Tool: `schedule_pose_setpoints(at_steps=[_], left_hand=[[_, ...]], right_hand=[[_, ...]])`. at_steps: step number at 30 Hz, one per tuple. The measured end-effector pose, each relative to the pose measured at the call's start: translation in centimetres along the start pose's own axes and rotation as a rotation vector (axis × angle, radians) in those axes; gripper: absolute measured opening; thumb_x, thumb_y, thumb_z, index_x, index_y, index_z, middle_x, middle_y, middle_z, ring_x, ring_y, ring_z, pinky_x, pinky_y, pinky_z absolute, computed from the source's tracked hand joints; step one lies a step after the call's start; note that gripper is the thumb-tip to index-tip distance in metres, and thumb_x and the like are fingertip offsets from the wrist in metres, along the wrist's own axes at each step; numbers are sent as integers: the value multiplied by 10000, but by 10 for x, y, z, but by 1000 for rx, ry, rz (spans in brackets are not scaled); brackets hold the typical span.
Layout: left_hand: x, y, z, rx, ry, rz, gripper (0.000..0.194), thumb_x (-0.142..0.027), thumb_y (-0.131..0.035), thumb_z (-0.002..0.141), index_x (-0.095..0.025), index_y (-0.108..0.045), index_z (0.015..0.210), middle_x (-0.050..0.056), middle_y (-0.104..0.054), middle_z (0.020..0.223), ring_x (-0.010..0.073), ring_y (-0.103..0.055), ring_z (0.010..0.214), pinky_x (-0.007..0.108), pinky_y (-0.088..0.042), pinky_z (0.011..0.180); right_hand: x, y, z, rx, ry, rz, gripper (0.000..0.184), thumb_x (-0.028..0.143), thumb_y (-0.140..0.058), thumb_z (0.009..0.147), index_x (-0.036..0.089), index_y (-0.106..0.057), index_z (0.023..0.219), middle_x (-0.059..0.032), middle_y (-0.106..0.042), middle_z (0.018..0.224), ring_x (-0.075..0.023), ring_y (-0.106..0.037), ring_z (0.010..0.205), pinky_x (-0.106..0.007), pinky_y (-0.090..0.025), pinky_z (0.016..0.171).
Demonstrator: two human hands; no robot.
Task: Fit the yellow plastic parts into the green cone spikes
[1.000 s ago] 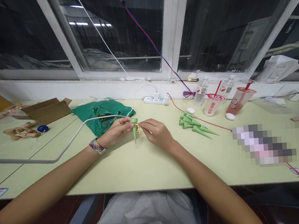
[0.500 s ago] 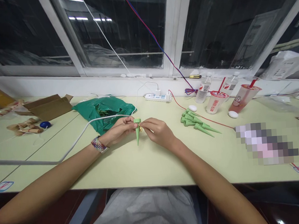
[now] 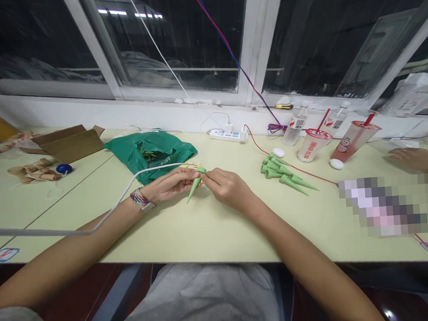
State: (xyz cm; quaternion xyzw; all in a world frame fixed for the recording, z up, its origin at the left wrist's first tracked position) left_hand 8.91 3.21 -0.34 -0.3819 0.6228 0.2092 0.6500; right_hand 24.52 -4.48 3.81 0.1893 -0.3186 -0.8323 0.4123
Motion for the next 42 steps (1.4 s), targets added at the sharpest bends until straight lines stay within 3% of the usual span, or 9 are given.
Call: schedule_pose_setpoints(at_steps=[5,9,12,15,18,32,38,42], left_hand=[[-17,-7,-2,-1,-81,61,198,-345,-859,785,-176,-766,829,85,-720,881,209,-677,842,340,-561,794],[-34,1,-4,-167,-199,39,263,-303,-903,720,-153,-709,813,46,-698,824,175,-672,791,321,-540,758],[-40,14,-4,-311,-278,-21,301,-295,-921,679,-158,-673,780,11,-654,744,134,-627,693,281,-500,667],[-41,24,-1,-366,-299,-57,347,-262,-939,623,-165,-671,821,11,-669,791,125,-623,708,257,-487,650],[-40,27,1,-363,-296,-78,364,-232,-933,605,-174,-638,811,-8,-658,787,106,-609,714,223,-457,625],[-30,23,1,-264,-289,17,425,-176,-883,671,-222,-579,964,-63,-547,678,122,-564,671,242,-402,616],[-29,27,4,-289,-293,-7,448,-150,-902,633,-209,-591,950,-55,-584,712,108,-571,663,225,-409,613],[-26,32,6,-317,-289,-18,440,-136,-896,646,-211,-612,973,-88,-485,622,86,-510,602,206,-391,583]], right_hand=[[-4,7,5,-85,-75,108,279,205,-478,1051,254,-694,1221,-112,-740,1077,-223,-702,980,-374,-598,843],[-13,2,2,-197,-319,209,291,207,-531,1011,224,-612,1289,-124,-674,1144,-246,-657,1051,-412,-568,921],[-19,-23,-3,-61,-467,176,196,190,-567,969,190,-658,1142,-115,-637,1063,-258,-612,1008,-413,-548,887],[-20,-48,-4,129,-457,80,144,187,-590,954,182,-711,1033,-107,-628,1016,-267,-568,999,-411,-517,886],[-19,-59,-3,196,-423,33,146,181,-591,956,190,-730,1002,-99,-628,1013,-259,-544,993,-396,-493,882],[-21,-57,-6,258,-471,46,146,137,-597,944,204,-722,908,-55,-724,917,-225,-562,953,-341,-456,822],[-20,-63,-3,249,-515,-31,139,315,-656,955,209,-736,998,-85,-709,1003,-255,-569,998,-372,-466,843],[-19,-68,-1,256,-499,-9,137,240,-592,967,208,-725,948,-90,-702,984,-257,-583,989,-378,-479,827]])
Point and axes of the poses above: each hand's wrist, its own z-axis towards the middle knuckle, its own y-axis out of the back of the hand, x = y × z, the point moved 6 cm from there along z, towards the middle knuckle
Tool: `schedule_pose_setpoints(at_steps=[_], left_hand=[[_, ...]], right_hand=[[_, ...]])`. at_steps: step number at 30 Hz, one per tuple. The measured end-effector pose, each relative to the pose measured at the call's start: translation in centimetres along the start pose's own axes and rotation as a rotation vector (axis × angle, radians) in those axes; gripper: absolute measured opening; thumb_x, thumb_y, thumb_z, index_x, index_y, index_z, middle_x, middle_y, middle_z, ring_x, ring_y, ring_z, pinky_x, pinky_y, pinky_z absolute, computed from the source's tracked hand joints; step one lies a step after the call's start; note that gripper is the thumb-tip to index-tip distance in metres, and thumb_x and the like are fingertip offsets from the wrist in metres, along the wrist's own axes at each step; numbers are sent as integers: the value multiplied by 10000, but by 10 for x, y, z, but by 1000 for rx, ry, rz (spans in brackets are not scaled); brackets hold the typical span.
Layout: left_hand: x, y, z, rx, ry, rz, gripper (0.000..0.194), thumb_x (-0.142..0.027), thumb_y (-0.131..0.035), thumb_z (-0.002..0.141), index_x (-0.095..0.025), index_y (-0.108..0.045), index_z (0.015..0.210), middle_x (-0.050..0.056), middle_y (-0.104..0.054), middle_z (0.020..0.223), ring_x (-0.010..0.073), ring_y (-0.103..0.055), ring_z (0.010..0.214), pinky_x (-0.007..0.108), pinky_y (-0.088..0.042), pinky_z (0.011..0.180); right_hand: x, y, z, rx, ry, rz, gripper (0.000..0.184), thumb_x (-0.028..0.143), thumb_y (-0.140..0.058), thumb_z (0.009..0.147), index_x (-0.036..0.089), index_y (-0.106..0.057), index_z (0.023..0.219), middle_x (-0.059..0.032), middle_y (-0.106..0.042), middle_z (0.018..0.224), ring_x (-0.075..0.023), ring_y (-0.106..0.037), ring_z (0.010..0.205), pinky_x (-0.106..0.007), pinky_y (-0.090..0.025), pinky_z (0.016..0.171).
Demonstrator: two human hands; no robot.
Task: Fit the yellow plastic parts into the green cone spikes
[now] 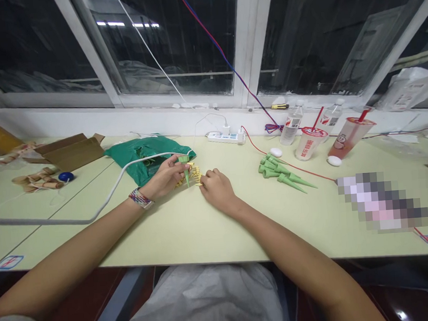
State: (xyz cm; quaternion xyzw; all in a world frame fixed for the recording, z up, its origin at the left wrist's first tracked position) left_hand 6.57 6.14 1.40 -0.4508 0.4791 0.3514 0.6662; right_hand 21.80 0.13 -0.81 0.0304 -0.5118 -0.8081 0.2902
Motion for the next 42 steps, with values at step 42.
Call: schedule_pose_setpoints(at_steps=[42], left_hand=[[-6,-35,-22,142,-113,313,334,-303,-864,751,-196,-634,968,21,-702,829,196,-706,835,327,-531,818]], right_hand=[[-28,24,4,-131,-288,1041,375,567,-622,905,199,-636,835,-24,-692,728,-144,-641,600,-276,-549,588]])
Point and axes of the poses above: each hand's wrist, its own z-axis towards the middle knuckle, its own y-axis out of the back of the hand, x = y × z, the point moved 6 cm from there along z, towards the middle knuckle
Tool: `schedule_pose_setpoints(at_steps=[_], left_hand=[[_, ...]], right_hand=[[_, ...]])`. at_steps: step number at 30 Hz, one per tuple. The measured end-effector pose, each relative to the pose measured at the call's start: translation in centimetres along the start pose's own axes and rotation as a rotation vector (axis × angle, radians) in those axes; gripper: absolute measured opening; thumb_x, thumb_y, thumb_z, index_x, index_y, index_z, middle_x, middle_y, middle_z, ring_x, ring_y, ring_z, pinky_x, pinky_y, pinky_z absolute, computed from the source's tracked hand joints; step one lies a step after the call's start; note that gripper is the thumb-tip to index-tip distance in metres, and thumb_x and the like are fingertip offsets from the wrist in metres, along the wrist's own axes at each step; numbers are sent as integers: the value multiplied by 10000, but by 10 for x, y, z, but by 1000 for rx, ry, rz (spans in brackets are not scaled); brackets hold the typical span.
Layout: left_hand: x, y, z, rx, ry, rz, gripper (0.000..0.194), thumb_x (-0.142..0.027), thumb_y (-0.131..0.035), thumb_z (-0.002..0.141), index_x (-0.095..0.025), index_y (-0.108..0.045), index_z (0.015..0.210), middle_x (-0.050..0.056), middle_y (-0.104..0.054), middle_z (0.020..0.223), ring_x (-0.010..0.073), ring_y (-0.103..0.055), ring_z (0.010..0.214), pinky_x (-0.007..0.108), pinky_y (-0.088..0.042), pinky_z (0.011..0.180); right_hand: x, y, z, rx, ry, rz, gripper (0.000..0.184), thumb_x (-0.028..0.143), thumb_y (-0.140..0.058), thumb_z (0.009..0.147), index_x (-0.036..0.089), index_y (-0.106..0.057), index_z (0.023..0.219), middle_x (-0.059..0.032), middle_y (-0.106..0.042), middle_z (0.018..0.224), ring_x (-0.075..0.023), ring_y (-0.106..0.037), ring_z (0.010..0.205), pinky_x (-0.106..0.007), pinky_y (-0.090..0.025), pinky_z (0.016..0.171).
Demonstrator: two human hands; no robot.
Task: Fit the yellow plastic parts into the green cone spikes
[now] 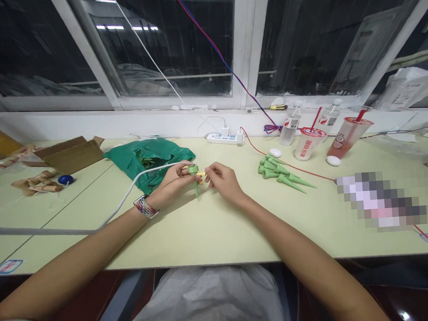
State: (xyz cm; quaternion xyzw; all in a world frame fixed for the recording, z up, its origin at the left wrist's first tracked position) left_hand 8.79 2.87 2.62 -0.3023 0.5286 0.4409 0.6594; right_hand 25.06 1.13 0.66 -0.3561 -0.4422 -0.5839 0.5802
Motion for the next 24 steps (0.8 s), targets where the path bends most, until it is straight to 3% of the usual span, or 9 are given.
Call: schedule_pose_setpoints(at_steps=[3,9,15,18,21,24], left_hand=[[3,1,-1,9,19,-83,301,-310,-856,759,-187,-648,938,30,-698,836,197,-706,834,334,-542,841],[8,-6,-5,144,145,-259,224,-280,-839,773,-168,-685,892,59,-698,944,190,-686,906,307,-537,847],[25,-4,-4,211,339,-333,172,-239,-857,751,-185,-725,847,54,-696,866,182,-674,819,302,-550,755],[31,-3,-4,187,389,-307,179,-253,-877,722,-195,-725,798,58,-698,810,203,-678,768,331,-559,704],[23,-6,-4,187,302,-296,188,-254,-865,739,-187,-731,852,61,-707,874,197,-691,828,328,-562,773],[11,-8,-5,148,196,-247,244,-239,-868,745,-179,-710,920,24,-668,818,180,-694,842,315,-541,829]], right_hand=[[11,1,-2,-7,123,-64,210,387,-712,832,211,-624,907,-16,-691,803,-152,-668,694,-273,-563,628],[31,1,-10,29,384,-275,53,256,-625,879,219,-649,908,-29,-657,893,-150,-659,766,-278,-566,676],[45,-1,-20,163,634,-655,245,142,-471,950,243,-689,1001,-80,-691,1027,-182,-658,876,-316,-540,776],[47,0,-20,185,629,-706,240,172,-479,966,249,-703,1005,-84,-718,1037,-194,-663,899,-324,-528,787],[44,4,-16,131,520,-551,145,301,-580,960,227,-695,914,-53,-706,884,-171,-637,756,-300,-517,703],[31,7,-11,79,294,-396,354,449,-590,969,212,-638,711,-2,-623,647,-140,-551,585,-275,-455,584]])
Point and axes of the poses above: each hand's wrist, its own z-axis towards the middle knuckle, its own y-axis out of the back of the hand, x = y × z, the point moved 6 cm from there along z, towards the middle knuckle
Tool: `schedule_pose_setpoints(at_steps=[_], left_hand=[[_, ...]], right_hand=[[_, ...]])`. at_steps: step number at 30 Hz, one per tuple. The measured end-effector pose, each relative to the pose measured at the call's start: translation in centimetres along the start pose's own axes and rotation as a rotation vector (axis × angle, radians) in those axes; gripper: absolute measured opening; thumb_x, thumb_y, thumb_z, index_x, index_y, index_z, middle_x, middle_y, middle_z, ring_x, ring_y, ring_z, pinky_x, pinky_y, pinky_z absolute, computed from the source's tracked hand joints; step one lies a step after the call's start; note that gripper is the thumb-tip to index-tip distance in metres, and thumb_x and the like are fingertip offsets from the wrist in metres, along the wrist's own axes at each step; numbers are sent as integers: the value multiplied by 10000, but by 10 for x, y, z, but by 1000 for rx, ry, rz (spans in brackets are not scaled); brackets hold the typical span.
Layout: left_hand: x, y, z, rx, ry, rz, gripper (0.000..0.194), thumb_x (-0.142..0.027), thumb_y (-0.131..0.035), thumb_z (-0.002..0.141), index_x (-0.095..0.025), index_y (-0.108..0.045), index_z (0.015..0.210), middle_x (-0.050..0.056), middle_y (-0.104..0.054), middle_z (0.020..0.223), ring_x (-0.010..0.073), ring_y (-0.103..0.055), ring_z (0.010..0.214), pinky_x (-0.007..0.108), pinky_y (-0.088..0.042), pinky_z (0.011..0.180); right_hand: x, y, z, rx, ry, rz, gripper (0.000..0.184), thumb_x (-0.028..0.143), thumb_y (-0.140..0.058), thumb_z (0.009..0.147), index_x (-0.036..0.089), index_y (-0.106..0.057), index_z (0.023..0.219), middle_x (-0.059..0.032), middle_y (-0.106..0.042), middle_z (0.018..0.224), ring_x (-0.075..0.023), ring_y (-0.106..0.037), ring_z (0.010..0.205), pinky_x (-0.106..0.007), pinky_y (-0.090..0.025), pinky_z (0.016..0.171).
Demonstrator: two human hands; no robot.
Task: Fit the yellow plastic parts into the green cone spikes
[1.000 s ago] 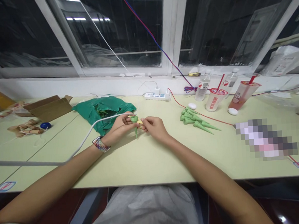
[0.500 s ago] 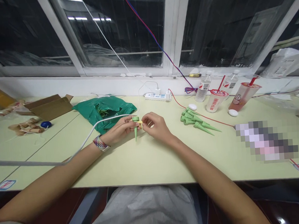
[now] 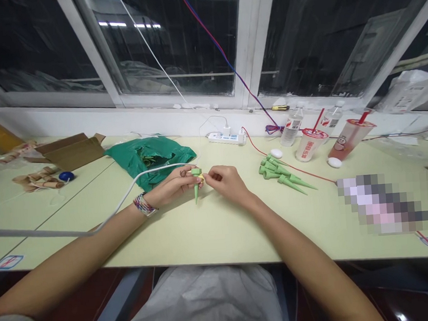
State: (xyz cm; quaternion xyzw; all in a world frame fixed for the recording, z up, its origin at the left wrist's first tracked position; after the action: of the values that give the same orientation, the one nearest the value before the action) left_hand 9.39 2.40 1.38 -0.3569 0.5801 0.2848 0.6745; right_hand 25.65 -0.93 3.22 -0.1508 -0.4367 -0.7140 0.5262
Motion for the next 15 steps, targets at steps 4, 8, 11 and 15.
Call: schedule_pose_setpoints(at_steps=[4,8,11,15], left_hand=[[-6,0,0,-83,-59,40,339,-241,-878,740,-176,-688,1013,18,-668,848,179,-697,843,314,-526,826],[-4,4,1,-86,-70,6,314,-242,-876,746,-172,-681,981,32,-682,911,184,-699,884,311,-522,842],[-3,3,1,-63,-62,9,283,-232,-868,749,-168,-680,950,40,-693,905,188,-697,896,306,-521,839],[-2,1,0,-74,-44,-4,326,-231,-881,727,-173,-673,972,39,-702,894,191,-705,860,318,-523,833]], right_hand=[[-13,-2,-1,-39,-216,153,510,564,-500,998,203,-625,660,5,-573,561,-132,-530,517,-268,-433,539],[-3,4,2,-98,-116,179,269,468,-636,917,209,-684,859,-18,-675,768,-145,-612,630,-266,-494,592],[3,3,2,-78,-23,137,193,388,-704,852,211,-699,929,-30,-712,869,-157,-645,712,-268,-509,631],[-11,2,-1,-56,-191,75,426,476,-535,974,201,-672,680,-11,-633,595,-150,-590,573,-279,-465,582]])
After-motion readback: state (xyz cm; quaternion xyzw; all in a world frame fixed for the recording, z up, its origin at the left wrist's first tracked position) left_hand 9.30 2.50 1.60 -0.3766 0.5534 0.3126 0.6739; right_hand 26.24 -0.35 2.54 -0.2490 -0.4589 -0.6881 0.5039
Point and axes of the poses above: each hand's wrist, its own z-axis towards the middle knuckle, its own y-axis out of the back of the hand, x = y × z, the point moved 6 cm from there along z, towards the middle knuckle
